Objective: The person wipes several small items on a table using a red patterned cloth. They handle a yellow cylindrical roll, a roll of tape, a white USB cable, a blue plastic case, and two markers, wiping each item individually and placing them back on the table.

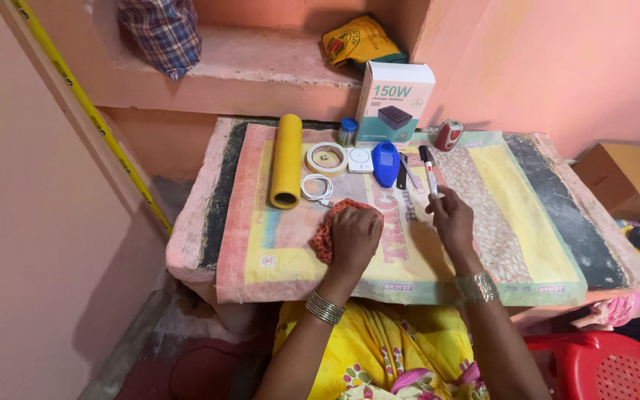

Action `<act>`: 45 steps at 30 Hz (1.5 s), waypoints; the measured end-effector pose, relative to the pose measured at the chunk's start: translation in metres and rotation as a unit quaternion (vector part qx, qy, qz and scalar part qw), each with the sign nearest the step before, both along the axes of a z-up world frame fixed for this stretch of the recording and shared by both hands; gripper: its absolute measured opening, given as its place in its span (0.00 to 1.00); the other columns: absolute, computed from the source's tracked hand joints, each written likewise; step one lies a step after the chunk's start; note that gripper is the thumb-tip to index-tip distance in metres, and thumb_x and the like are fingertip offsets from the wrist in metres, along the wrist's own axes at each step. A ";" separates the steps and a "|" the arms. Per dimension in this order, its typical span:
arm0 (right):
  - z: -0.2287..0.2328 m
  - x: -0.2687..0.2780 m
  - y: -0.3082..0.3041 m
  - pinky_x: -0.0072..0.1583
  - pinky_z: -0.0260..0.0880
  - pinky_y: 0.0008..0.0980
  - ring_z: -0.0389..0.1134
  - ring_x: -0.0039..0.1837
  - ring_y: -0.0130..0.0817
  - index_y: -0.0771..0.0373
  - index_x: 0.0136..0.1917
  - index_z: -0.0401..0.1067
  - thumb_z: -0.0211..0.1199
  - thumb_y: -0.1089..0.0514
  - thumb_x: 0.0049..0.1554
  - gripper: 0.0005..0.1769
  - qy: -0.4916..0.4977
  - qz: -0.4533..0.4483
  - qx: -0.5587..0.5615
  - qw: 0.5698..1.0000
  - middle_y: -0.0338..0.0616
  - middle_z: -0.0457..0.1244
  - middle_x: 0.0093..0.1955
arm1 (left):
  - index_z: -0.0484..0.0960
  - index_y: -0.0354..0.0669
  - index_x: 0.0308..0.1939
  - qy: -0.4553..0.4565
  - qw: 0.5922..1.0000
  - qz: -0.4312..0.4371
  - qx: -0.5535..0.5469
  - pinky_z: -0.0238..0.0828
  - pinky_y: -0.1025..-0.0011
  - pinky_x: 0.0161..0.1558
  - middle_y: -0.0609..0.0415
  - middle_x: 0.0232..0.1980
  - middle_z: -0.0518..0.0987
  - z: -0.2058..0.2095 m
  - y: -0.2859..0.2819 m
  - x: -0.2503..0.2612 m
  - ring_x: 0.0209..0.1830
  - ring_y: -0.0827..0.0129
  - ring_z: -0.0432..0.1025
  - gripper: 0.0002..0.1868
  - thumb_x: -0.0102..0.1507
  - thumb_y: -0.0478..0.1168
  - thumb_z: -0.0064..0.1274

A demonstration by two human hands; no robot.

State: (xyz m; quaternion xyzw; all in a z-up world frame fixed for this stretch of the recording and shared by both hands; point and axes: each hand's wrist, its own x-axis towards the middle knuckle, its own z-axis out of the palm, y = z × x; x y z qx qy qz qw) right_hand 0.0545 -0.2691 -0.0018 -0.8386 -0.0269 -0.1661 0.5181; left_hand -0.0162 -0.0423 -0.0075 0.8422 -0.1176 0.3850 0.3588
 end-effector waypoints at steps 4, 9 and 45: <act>-0.009 0.081 -0.021 0.43 0.67 0.50 0.70 0.41 0.52 0.62 0.57 0.76 0.57 0.50 0.67 0.15 -0.059 -0.082 -0.379 0.920 0.54 0.70 0.38 | 0.80 0.45 0.34 -0.012 0.999 0.013 0.048 0.61 0.55 0.50 0.55 0.35 0.81 0.005 -0.004 -0.001 0.42 0.59 0.71 0.08 0.64 0.43 0.55; -0.023 0.118 -0.021 0.45 0.72 0.50 0.73 0.45 0.52 0.59 0.43 0.81 0.60 0.47 0.60 0.15 0.013 -0.070 -0.540 0.839 0.52 0.71 0.41 | 0.80 0.45 0.33 0.003 0.998 0.011 0.065 0.62 0.56 0.50 0.55 0.35 0.81 0.006 -0.004 -0.006 0.42 0.59 0.72 0.08 0.65 0.43 0.55; 0.012 0.075 0.036 0.48 0.70 0.52 0.71 0.44 0.56 0.66 0.46 0.77 0.59 0.53 0.61 0.14 -0.119 -0.048 -0.365 0.922 0.58 0.66 0.46 | 0.73 0.31 0.58 0.077 0.755 -0.210 -0.616 0.73 0.73 0.46 0.47 0.47 0.81 0.003 0.042 -0.001 0.37 0.71 0.74 0.14 0.71 0.35 0.44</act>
